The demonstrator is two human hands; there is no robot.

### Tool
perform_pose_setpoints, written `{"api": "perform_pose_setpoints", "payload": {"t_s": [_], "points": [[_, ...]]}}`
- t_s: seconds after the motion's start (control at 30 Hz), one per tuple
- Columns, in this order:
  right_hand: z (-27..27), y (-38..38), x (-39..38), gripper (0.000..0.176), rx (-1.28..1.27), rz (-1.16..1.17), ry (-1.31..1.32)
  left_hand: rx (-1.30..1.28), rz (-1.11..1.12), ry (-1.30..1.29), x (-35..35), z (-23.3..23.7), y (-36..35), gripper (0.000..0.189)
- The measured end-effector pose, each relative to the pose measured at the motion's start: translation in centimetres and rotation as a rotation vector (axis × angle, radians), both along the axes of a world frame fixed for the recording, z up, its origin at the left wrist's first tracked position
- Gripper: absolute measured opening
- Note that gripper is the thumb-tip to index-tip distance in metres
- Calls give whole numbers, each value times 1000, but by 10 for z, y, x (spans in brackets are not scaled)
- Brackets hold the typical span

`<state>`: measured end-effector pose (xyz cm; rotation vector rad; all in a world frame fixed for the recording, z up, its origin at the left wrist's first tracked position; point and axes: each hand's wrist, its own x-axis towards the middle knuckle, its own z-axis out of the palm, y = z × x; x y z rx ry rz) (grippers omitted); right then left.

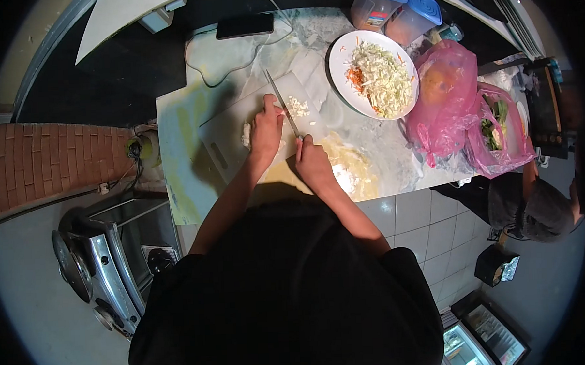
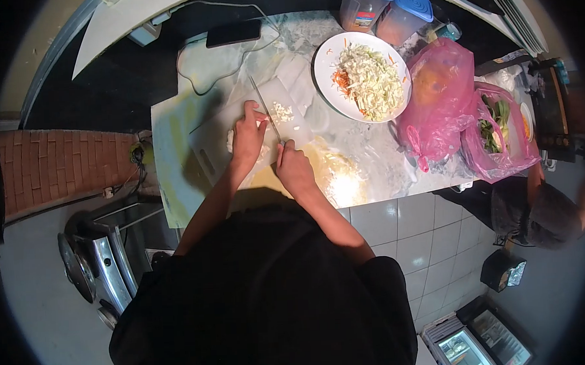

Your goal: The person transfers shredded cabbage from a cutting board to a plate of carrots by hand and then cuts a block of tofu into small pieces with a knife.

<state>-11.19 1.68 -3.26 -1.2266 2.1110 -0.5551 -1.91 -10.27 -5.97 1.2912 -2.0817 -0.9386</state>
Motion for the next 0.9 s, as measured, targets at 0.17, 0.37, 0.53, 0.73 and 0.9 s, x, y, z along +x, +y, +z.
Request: {"api": "perform_pose_setpoints", "payload": {"t_s": [0.17,0.37,0.53,0.73,0.9], "points": [[0,-1,1,38,-10,-24,-37,7,-5,23,0,3,0,40],[-9,-4,1,38,-4,-23,-74,20,-17,47,-1,11,1,39],[-4,-12,3,38,13,-39,-30,-15,-23,87,0,2,-1,38],[-5,-7,-2,39,-11,-21,-17,-85,3,17,-2,-1,-2,36],[-1,3,-2,39,-14,-19,3,-54,-12,-8,-2,3,-2,37]]}}
